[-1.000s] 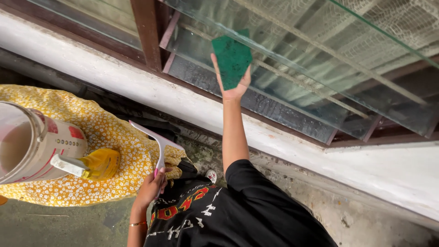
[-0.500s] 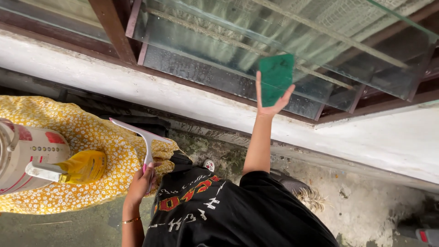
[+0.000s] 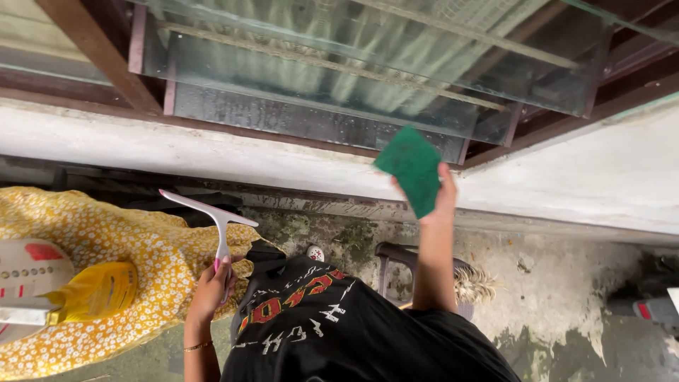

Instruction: Cleaning individual glass panes of a jalousie window using a squeegee, sponge, and a bucket of water.

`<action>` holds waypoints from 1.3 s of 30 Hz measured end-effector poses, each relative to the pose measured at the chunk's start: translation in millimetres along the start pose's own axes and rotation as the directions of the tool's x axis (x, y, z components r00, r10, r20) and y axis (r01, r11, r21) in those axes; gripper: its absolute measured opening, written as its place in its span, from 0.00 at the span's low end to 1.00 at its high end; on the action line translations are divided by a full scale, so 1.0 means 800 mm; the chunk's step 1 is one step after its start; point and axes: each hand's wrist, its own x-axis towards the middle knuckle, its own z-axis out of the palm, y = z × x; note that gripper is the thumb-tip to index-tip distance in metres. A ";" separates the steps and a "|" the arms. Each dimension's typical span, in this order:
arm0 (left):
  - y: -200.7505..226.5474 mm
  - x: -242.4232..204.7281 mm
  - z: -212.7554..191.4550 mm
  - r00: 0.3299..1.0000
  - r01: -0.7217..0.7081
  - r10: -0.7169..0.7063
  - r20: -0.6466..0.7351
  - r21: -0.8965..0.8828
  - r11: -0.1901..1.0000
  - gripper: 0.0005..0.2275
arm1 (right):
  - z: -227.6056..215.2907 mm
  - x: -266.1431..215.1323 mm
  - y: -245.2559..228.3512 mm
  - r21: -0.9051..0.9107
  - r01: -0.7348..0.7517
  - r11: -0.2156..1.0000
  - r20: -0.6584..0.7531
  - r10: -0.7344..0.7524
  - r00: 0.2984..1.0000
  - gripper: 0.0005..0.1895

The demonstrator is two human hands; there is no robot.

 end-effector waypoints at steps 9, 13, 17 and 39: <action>0.023 0.020 0.035 0.995 0.000 -0.005 0.104 0.051 0.999 0.23 | -0.055 0.121 -0.112 -0.944 0.111 -0.312 0.286 -0.599 0.748 0.31; 0.020 0.017 0.045 0.995 -0.016 0.009 0.098 0.074 0.997 0.24 | -0.020 0.160 -0.124 -0.804 -0.122 -0.582 0.284 -0.556 0.781 0.35; 0.013 0.020 0.050 0.997 -0.020 0.011 0.080 0.108 0.994 0.24 | 0.025 0.195 -0.080 -0.722 -0.157 -0.674 0.308 -0.516 0.799 0.33; 0.021 0.037 0.056 0.995 -0.051 0.039 0.091 0.137 0.989 0.24 | -0.092 0.155 -0.046 -0.827 -0.108 -0.552 0.411 -0.725 0.554 0.31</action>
